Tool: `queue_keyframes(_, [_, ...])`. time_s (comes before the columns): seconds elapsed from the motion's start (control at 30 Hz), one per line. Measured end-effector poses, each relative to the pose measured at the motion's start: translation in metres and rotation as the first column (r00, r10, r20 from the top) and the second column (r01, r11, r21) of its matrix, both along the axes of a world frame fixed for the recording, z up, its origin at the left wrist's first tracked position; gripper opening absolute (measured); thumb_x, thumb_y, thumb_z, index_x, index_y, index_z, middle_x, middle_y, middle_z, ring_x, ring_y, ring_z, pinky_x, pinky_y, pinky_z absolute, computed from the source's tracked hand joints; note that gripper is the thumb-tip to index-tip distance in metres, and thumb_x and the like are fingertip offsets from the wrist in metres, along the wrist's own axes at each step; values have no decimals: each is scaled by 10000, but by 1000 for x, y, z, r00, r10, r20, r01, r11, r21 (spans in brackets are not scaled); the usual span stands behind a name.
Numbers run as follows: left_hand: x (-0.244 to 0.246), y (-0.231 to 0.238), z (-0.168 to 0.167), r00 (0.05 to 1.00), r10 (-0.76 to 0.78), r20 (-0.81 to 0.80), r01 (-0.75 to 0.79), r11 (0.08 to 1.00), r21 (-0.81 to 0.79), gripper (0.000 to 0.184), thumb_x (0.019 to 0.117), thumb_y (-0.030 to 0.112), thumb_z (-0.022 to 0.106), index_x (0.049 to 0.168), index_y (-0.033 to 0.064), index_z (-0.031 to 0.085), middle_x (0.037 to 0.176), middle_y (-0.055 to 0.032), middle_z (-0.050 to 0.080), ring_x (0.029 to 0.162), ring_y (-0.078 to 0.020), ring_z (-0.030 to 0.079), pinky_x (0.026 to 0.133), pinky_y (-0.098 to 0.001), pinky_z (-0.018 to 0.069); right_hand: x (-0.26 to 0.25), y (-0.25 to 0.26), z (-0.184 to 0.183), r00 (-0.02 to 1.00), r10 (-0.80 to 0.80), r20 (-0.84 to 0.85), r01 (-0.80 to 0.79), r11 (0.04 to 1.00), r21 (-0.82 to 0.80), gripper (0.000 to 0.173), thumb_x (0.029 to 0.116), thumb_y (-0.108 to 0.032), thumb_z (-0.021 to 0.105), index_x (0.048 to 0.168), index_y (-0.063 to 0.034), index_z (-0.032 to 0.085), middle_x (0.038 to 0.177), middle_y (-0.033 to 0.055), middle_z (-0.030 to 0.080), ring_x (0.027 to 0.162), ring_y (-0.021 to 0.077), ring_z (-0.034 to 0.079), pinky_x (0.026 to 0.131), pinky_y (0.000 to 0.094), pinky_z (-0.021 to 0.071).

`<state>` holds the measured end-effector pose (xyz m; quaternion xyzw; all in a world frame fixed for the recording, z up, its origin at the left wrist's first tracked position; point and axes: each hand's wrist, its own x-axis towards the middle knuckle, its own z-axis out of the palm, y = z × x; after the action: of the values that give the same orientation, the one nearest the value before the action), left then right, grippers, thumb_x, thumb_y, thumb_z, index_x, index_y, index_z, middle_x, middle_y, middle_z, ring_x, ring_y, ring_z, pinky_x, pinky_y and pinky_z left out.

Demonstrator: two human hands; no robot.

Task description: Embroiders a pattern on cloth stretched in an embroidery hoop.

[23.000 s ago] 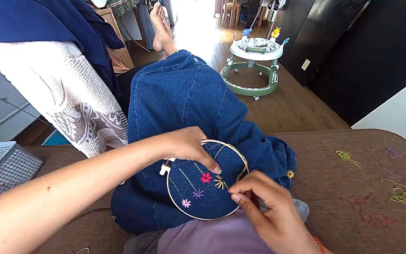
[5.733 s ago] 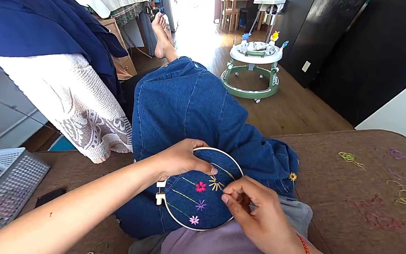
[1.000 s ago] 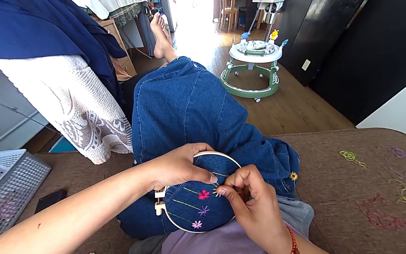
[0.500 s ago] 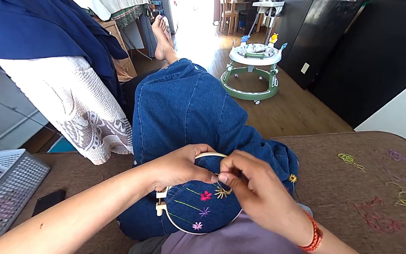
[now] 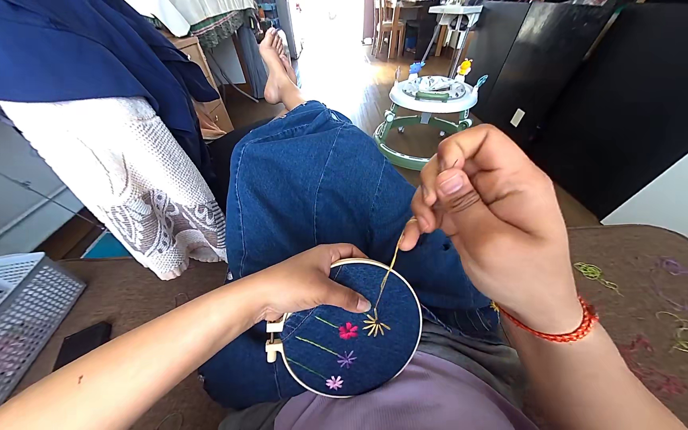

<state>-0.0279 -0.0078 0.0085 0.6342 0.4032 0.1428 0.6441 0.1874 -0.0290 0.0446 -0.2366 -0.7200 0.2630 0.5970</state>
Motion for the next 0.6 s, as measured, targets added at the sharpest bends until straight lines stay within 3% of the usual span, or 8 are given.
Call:
queue_keyframes(0.13, [-1, 0, -2, 1000, 1, -8, -1, 1000, 12, 378, 864, -43, 731, 1200, 102, 636, 1073, -45, 715, 958, -111, 694, 835, -251, 580, -4, -3, -7, 999, -46, 7, 45, 995, 83, 102, 1065, -27, 395, 1015, -65, 475, 839, 5, 542, 654, 98, 627, 601, 306, 641])
queue_keyframes(0.3, [-2, 2, -4, 1000, 5, -9, -5, 1000, 1, 380, 863, -49, 733, 1200, 95, 632, 1052, -56, 720, 930, -118, 702, 808, -250, 587, 8, -13, -10, 996, -80, -30, 82, 994, 68, 99, 1074, -56, 394, 1047, -100, 479, 859, -23, 562, 681, 90, 638, 635, 291, 641])
queue_keyframes(0.4, [-1, 1, -4, 1000, 6, -11, -6, 1000, 2, 371, 869, -48, 733, 1195, 97, 633, 1054, -56, 722, 929, -119, 704, 810, -254, 588, 16, -24, -17, 981, -176, 75, 172, 983, 65, 65, 1084, -107, 416, 1076, -111, 481, 864, -27, 564, 668, 83, 636, 599, 276, 630])
queue_keyframes(0.5, [-2, 2, -5, 1000, 14, 4, -14, 1000, -2, 362, 864, -47, 735, 1182, 96, 636, 1045, -56, 723, 923, -120, 705, 805, -255, 590, 18, -35, -51, 943, -242, 227, 242, 970, 26, 60, 1075, -199, 470, 1106, -155, 496, 789, -51, 571, 562, 50, 568, 472, 225, 539])
queue_keyframes(0.6, [-2, 2, -8, 999, 32, 4, -32, 999, 3, 369, 850, -23, 747, 1182, 101, 644, 1054, -55, 730, 932, -124, 708, 812, -262, 591, 12, -49, -95, 917, -179, 356, 204, 978, -34, 137, 1082, -221, 480, 1073, -106, 554, 846, -13, 574, 652, 26, 555, 576, 180, 510])
